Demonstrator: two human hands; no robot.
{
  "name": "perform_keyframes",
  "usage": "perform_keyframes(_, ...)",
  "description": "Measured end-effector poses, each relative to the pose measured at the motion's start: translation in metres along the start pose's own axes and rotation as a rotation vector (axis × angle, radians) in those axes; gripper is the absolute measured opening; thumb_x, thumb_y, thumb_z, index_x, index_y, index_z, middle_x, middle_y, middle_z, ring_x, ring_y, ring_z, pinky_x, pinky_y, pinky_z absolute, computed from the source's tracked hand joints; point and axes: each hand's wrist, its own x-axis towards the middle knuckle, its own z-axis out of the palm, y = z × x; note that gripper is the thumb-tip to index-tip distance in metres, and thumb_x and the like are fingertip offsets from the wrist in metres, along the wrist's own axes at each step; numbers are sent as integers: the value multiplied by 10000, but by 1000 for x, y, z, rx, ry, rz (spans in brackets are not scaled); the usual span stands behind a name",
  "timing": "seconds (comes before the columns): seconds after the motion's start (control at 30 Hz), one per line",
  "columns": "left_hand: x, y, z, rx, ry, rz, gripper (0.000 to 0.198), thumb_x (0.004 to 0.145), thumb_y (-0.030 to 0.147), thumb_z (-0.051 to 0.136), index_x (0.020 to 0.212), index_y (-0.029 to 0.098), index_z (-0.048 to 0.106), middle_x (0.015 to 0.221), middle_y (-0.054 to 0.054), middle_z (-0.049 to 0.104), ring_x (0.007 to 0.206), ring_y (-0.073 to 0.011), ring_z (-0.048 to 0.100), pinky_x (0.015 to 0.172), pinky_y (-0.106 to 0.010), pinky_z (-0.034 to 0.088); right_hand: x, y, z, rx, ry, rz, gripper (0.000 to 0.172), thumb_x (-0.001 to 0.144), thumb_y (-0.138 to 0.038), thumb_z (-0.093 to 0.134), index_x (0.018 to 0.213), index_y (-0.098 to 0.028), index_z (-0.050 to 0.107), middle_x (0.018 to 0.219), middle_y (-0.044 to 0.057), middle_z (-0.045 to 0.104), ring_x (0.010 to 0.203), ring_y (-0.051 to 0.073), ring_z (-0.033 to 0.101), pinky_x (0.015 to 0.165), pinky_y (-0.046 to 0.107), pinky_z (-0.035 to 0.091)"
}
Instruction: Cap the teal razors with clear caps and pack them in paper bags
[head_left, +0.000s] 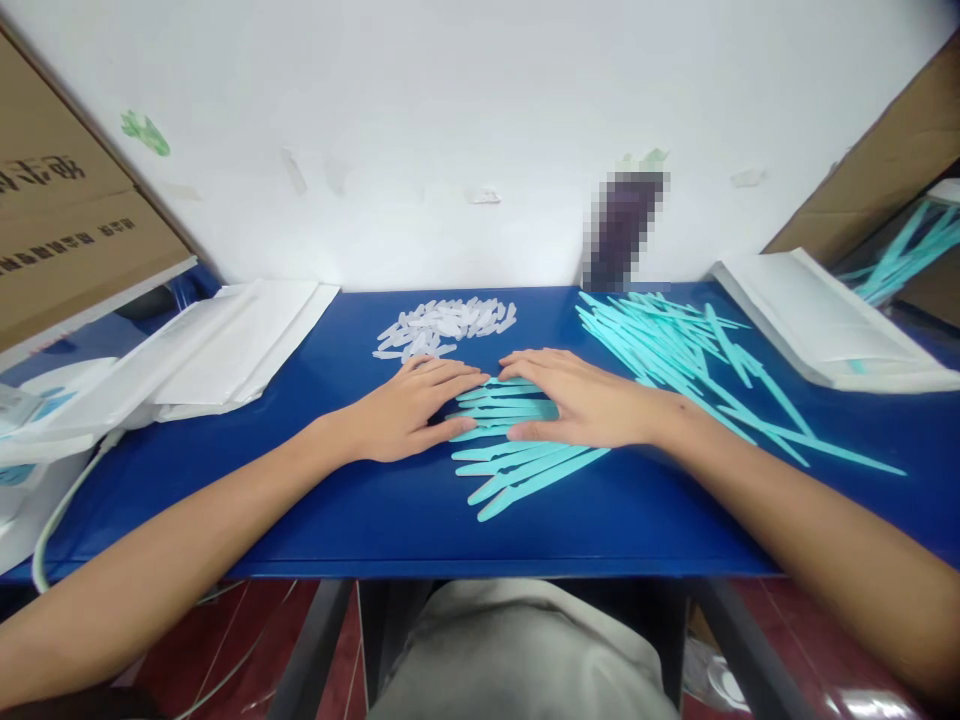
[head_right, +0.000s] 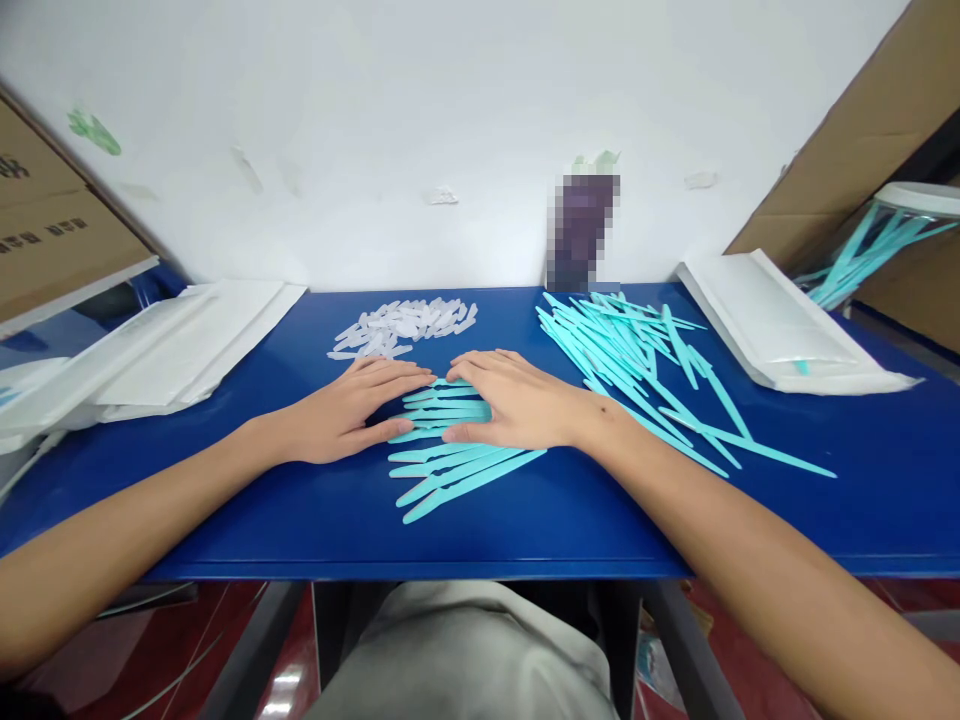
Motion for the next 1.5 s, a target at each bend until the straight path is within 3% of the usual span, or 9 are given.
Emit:
perform_keyframes(0.1, 0, 1, 0, 0, 7, 11, 574, 1089, 519, 419, 1582, 225, 443, 1571, -140, 520, 1459, -331, 459, 1212, -517, 290, 0, 1, 1, -5, 33, -20, 649, 993, -681, 454, 1396, -183, 556, 1505, 191, 563, 1409, 373, 508, 1152, 579, 386)
perform_keyframes(0.3, 0, 0, 0, -6, 6, 12, 551, 1103, 498, 390, 1578, 224, 440, 1572, -136, 520, 1463, -311, 455, 1215, -507, 277, 1, 1, 5, -8, 54, -31, 500, 1031, -589, 448, 1352, -220, 549, 1445, 159, 595, 1326, 337, 559, 1107, 539, 419)
perform_keyframes(0.67, 0, -1, 1, -3, -8, -1, 507, 1127, 432, 311, 1564, 215, 448, 1573, -128, 523, 1460, -289, 451, 1205, -492, 264, 1, 2, 5, -34, 46, -45, 587, 1006, -635, 477, 1399, -204, 542, 1470, 171, 575, 1343, 354, 543, 1103, 548, 416)
perform_keyframes(0.83, -1, -1, 0, -6, -10, -4, 513, 1127, 433, 306, 1570, 213, 444, 1579, -127, 516, 1461, -293, 453, 1207, -485, 261, 3, 2, 7, -46, 85, -36, 469, 1091, -486, 315, 1365, -202, 568, 1370, 154, 634, 1247, 314, 598, 1067, 522, 436)
perform_keyframes(1.0, 0, -1, 1, -6, -7, -1, 509, 1129, 429, 310, 1570, 212, 444, 1578, -127, 517, 1459, -292, 455, 1210, -472, 254, 5, 3, 10, -96, 103, -54, 397, 1078, -395, 374, 1349, -191, 581, 1329, 156, 652, 1192, 317, 624, 1009, 516, 471)
perform_keyframes(1.4, -2, 0, 1, -10, 24, 13, 585, 1098, 495, 420, 1613, 221, 375, 1581, -139, 499, 1448, -312, 448, 1192, -472, 294, 4, 0, 3, -108, 130, -99, 506, 1080, -465, 390, 1323, -147, 700, 1392, 185, 677, 1287, 347, 636, 1060, 514, 500)
perform_keyframes(1.5, -2, -1, -1, 61, 70, -1, 567, 1099, 481, 406, 1590, 196, 419, 1558, -159, 512, 1426, -322, 468, 1175, -487, 327, 1, -4, -3, -47, 68, -61, 626, 1054, -577, 416, 1471, -153, 608, 1507, 180, 601, 1430, 365, 520, 1145, 541, 441)
